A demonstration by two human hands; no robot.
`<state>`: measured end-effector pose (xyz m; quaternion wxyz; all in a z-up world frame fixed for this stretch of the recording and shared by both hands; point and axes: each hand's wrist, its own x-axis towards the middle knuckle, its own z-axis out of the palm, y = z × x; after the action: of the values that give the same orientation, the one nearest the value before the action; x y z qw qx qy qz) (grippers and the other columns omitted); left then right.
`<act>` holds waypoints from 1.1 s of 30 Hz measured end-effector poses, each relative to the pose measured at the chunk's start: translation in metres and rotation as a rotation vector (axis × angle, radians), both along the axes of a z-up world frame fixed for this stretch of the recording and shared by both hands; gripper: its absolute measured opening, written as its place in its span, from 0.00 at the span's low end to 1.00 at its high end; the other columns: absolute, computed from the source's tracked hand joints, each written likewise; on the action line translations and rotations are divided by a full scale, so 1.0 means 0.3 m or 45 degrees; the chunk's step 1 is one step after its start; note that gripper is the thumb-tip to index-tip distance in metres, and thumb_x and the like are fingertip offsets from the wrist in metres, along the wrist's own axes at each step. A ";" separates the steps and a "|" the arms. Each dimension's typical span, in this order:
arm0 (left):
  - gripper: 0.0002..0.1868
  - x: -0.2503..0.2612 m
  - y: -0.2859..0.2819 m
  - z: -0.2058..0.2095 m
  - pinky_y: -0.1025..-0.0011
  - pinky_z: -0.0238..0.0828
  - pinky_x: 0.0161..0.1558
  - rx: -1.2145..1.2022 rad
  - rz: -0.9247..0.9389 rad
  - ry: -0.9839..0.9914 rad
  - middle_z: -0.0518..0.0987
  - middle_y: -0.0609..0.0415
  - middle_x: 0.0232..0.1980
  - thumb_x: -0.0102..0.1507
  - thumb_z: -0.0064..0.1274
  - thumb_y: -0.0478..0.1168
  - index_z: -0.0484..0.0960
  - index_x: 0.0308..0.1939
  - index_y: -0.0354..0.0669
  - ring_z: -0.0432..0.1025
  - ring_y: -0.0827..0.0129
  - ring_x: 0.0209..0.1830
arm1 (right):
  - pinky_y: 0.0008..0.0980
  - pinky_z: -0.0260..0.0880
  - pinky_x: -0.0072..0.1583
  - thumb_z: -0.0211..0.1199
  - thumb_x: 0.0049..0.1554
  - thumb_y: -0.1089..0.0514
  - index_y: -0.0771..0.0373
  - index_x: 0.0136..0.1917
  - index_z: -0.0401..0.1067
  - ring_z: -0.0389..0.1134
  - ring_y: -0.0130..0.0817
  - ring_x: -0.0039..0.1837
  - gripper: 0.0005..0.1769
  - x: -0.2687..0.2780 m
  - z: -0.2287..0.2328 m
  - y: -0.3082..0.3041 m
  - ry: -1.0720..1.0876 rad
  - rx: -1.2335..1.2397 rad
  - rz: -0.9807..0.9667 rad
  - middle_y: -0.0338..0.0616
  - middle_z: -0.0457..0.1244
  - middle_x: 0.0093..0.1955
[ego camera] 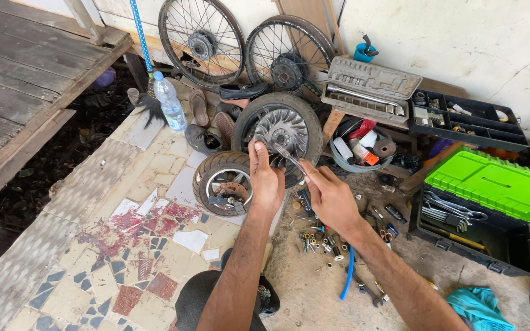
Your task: The person handles a metal variator fan component by hand, using a screwdriver to pry between its fins. They then select small parts including a spring and metal clips from a green plastic toolbox while sitting on the floor surrounded by motorcycle wheels.
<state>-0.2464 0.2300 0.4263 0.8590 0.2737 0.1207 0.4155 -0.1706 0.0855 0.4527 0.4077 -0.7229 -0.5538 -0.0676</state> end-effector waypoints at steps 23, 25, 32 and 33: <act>0.20 0.044 -0.008 -0.079 0.60 0.71 0.61 -0.132 -0.003 -0.177 0.71 0.51 0.63 0.74 0.41 0.48 0.62 0.69 0.50 0.70 0.64 0.60 | 0.47 0.71 0.40 0.58 0.62 0.65 0.60 0.75 0.65 0.69 0.51 0.38 0.27 -0.060 -0.069 0.028 -0.049 -0.027 -0.193 0.50 0.63 0.42; 0.20 0.030 0.006 -0.089 0.59 0.71 0.58 -0.125 0.035 -0.183 0.72 0.50 0.61 0.75 0.43 0.47 0.62 0.69 0.49 0.70 0.63 0.58 | 0.46 0.71 0.39 0.58 0.63 0.64 0.60 0.75 0.65 0.69 0.51 0.38 0.27 -0.063 -0.069 0.017 -0.076 -0.052 -0.133 0.49 0.63 0.42; 0.21 0.027 0.003 -0.074 0.61 0.72 0.60 -0.028 0.050 -0.173 0.73 0.53 0.61 0.73 0.47 0.44 0.63 0.68 0.50 0.71 0.67 0.58 | 0.45 0.71 0.38 0.59 0.62 0.62 0.56 0.73 0.67 0.69 0.49 0.35 0.26 -0.011 -0.025 -0.022 -0.104 -0.123 -0.141 0.48 0.64 0.40; 0.21 0.028 0.000 -0.068 0.61 0.72 0.59 0.005 0.045 -0.138 0.73 0.53 0.61 0.73 0.48 0.44 0.63 0.70 0.50 0.70 0.67 0.58 | 0.45 0.71 0.39 0.59 0.63 0.62 0.56 0.72 0.68 0.70 0.49 0.37 0.24 0.001 -0.020 -0.023 -0.088 -0.076 -0.182 0.49 0.64 0.40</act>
<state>-0.2381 0.2302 0.4058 0.8563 0.2503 0.0780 0.4450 -0.1704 0.0786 0.4466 0.3606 -0.7696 -0.5164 -0.1051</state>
